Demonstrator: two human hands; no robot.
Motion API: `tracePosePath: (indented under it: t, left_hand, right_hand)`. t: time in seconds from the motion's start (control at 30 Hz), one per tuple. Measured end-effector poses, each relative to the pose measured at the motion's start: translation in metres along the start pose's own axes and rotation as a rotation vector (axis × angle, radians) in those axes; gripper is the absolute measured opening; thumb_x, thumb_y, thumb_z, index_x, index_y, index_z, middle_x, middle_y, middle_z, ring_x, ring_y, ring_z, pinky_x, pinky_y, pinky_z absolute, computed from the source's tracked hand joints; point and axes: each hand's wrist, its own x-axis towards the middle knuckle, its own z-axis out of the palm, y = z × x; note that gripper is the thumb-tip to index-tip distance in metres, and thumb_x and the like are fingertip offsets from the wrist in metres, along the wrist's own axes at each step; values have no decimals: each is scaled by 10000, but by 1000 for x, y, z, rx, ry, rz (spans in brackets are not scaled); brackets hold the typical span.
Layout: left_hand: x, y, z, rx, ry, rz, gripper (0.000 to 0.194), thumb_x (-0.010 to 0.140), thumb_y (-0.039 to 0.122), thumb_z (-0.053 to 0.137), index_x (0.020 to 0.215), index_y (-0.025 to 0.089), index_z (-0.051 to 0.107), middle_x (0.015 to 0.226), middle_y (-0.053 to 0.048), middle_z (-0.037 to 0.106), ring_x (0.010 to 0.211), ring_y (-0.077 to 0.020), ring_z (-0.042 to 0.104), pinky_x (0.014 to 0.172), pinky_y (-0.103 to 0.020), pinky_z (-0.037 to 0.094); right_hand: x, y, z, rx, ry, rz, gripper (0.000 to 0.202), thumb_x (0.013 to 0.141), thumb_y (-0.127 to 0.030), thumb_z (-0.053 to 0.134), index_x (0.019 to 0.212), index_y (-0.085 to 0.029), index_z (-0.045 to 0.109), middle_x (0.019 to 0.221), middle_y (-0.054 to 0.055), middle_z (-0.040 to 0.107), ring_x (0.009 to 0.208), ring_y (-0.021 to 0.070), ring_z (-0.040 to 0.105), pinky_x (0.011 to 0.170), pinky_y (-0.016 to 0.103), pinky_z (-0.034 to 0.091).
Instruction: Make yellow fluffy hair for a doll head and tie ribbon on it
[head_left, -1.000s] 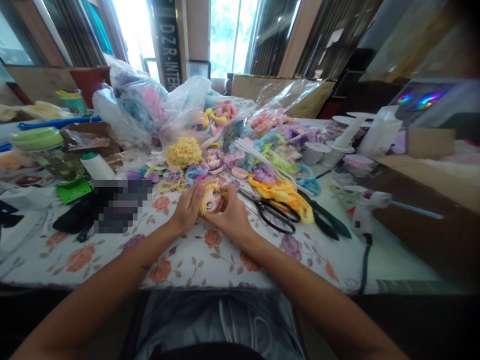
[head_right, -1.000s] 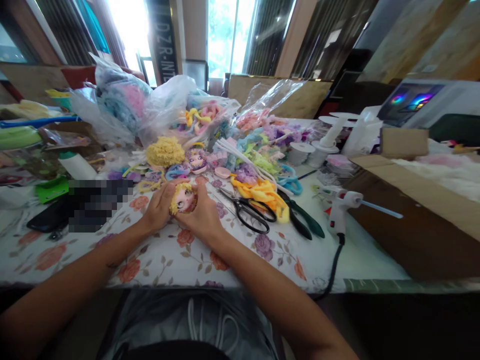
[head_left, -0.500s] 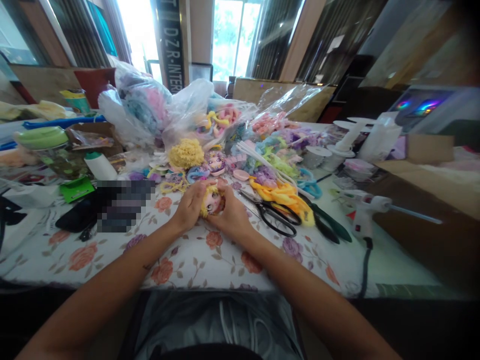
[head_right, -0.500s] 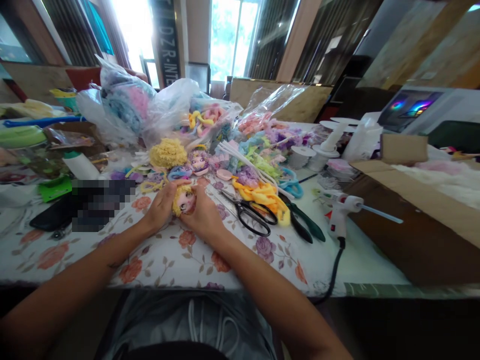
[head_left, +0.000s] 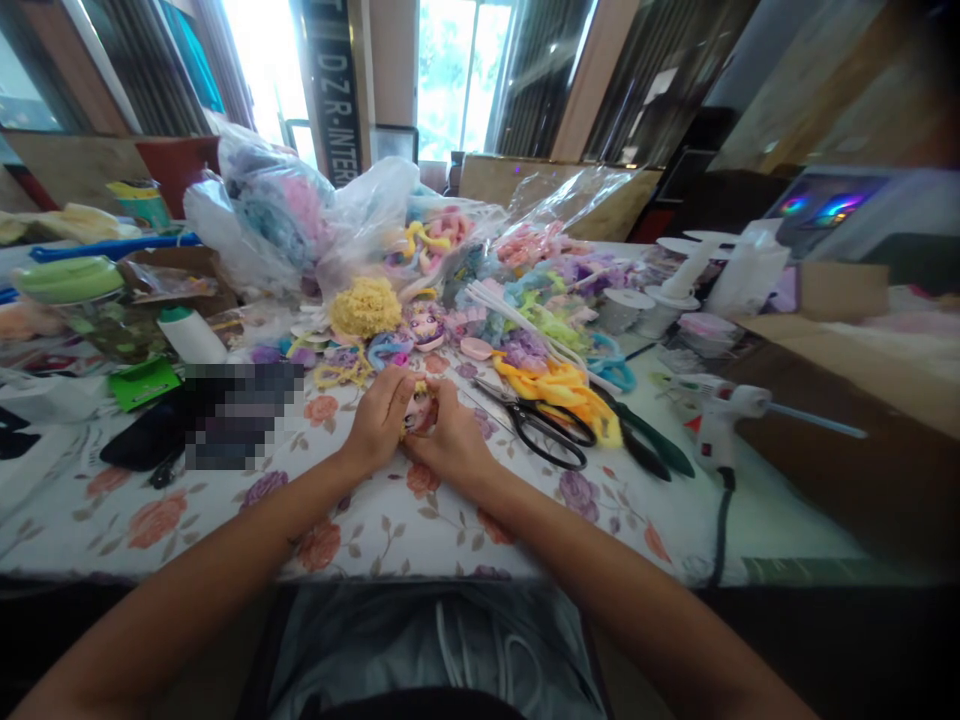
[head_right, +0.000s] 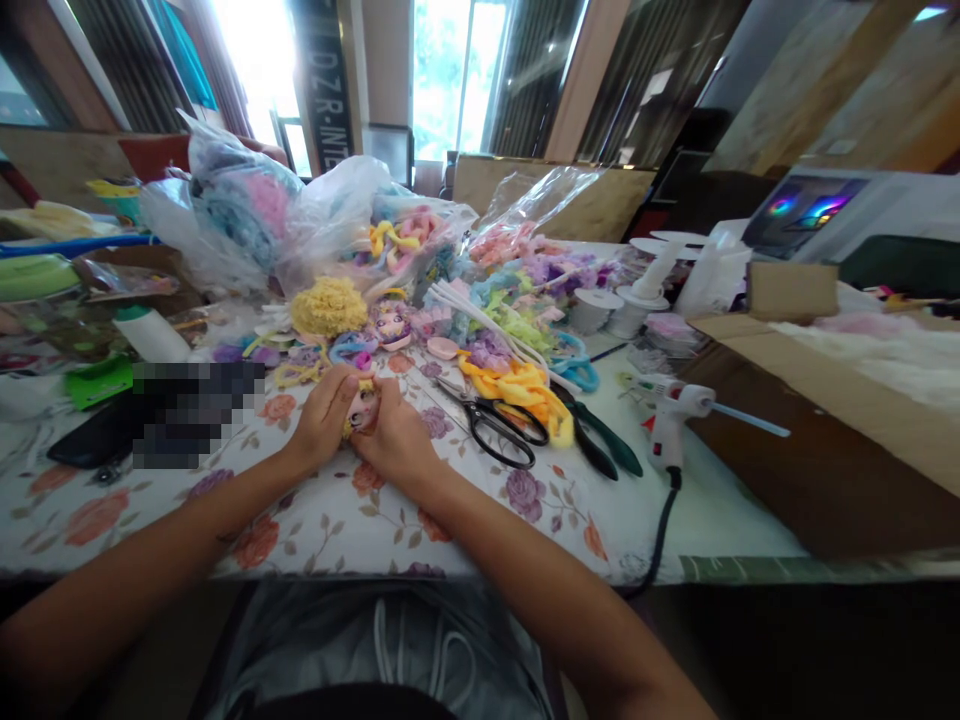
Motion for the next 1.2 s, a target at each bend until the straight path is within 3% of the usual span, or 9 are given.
tracePosePath:
  t: [0.17,0.27,0.37,0.53,0.7,1.03,1.2]
  left_hand:
    - [3,5,-5,-71,-29,6,437,966,448,298,1103,183,617,1101,-83,632,1078,-205,557,1000,-371,404]
    - [5,5,-11,-136,2,-36,475,968,457,280,1221,184,574,1264,-92,587,1224,-217,496,1091,-399,329]
    - [7,2,-14,-182,32,-112,507,951,497,306,1266,185,552,1292,-100,579,1242,-239,495,1083,-428,355]
    - [5,4,-12,-173,-93,-93,492,945,494,337,1277,202,554,1312,-74,581,1272,-237,475,1119,-436,321]
    - [3,7,-13,-139,-138,-17,488,960,452,328,1362,215,466,1424,-55,478,1362,-213,367,1160,-409,247]
    - [6,8,-18,-151,-169,-44,494,938,460,388,1302,166,545,1355,-81,549,1302,-228,452,1120,-368,306]
    - [7,8,-19,-150,-189,-63,481,940,453,385,1297,177,552,1337,-79,566,1284,-235,467,1118,-380,304]
  right_hand:
    - [5,1,-3,4,6,18,538,658,-253,655,1146,-202,435,866,28,628,732,201,613,654,313,480]
    - [9,4,-8,25,79,-32,593,648,-222,664,1193,-195,431,966,58,624,817,206,617,718,322,491]
    - [12,9,-13,-4,131,-54,618,646,-182,658,1220,-188,429,1049,89,614,871,217,611,753,336,492]
    - [9,9,-17,-28,108,-71,587,670,-183,643,1221,-192,439,1050,91,621,871,227,612,774,357,491]
    - [7,4,-18,29,122,-21,619,655,-211,679,1225,-183,438,972,69,629,800,213,614,713,328,496]
    - [9,6,-18,112,181,-48,580,612,-204,704,1143,-201,468,900,27,637,682,159,586,634,276,482]
    - [10,7,-19,98,145,-41,580,612,-226,710,1145,-203,482,829,1,623,623,141,557,613,266,471]
